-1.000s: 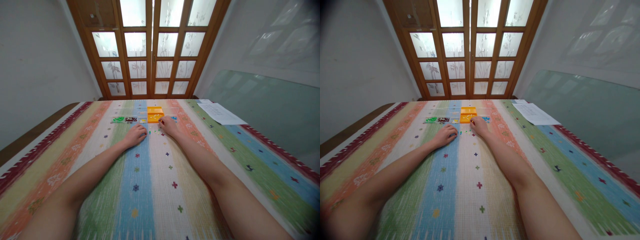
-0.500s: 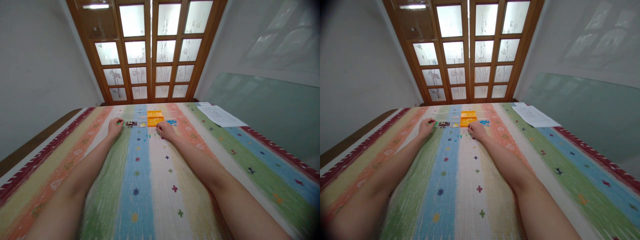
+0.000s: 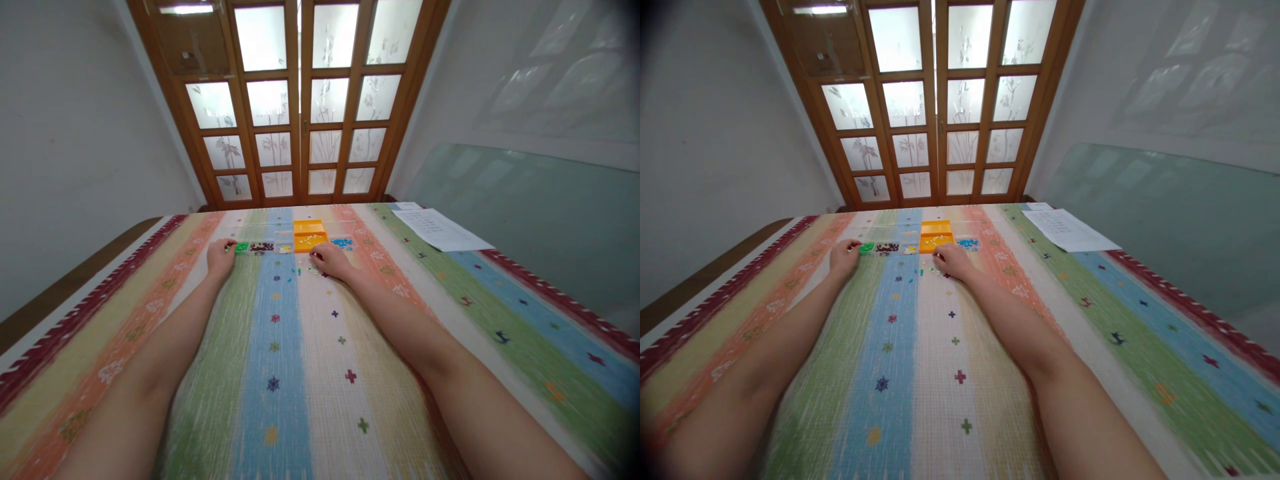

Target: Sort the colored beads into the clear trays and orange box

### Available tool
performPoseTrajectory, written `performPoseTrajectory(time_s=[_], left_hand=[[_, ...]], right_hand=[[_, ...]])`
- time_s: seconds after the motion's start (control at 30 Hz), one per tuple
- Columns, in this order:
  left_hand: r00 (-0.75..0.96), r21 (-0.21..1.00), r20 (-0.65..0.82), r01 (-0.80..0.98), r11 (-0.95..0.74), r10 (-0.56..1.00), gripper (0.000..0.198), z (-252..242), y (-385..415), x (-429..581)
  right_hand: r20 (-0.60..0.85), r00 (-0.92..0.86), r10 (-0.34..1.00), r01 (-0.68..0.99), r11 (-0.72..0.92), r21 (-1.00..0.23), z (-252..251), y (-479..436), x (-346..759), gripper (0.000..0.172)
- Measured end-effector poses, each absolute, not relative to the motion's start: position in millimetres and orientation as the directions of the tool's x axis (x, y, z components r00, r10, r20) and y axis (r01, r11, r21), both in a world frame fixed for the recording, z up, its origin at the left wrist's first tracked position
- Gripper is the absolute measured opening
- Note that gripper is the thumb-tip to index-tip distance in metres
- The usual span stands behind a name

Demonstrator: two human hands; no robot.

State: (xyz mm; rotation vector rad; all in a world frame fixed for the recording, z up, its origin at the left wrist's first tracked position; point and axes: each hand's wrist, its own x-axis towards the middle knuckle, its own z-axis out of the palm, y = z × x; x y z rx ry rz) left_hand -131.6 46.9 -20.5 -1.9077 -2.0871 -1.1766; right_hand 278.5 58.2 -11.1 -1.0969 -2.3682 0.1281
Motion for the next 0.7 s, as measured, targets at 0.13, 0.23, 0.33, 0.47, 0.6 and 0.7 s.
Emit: performPoseTrajectory(time_s=[0.13,0.23,0.33,0.47,0.6,0.7], left_hand=[[-0.105,0.389,0.553,0.910,-0.145,0.826,0.027,-18.2,42.3,-120.4],[-0.012,0.336,0.548,0.919,-0.207,0.837,0.025,-15.7,39.2,-110.2],[0.072,0.302,0.544,0.913,-0.275,0.836,0.025,-12.8,34.8,-98.7],[0.153,0.277,0.543,0.896,-0.348,0.826,0.022,-10.2,27.4,-82.6],[0.231,0.252,0.541,0.873,-0.417,0.809,0.022,-8.7,19.9,-67.1],[0.290,0.219,0.538,0.858,-0.464,0.791,0.021,-5.8,14.2,-57.5]], right_hand=[[0.381,-0.615,0.690,0.600,0.724,-0.341,-3.6,51.6,275.7,0.013],[0.392,-0.627,0.673,0.588,0.739,-0.330,-1.9,44.5,266.8,0.015],[0.401,-0.626,0.669,0.612,0.740,-0.279,-4.3,40.3,255.2,0.019],[0.351,-0.594,0.724,0.672,0.686,-0.279,-7.0,39.6,244.2,0.015],[0.332,-0.544,0.771,0.710,0.633,-0.307,-6.5,40.3,241.6,0.014],[0.347,-0.532,0.772,0.707,0.631,-0.320,-6.7,41.3,243.1,0.014]])
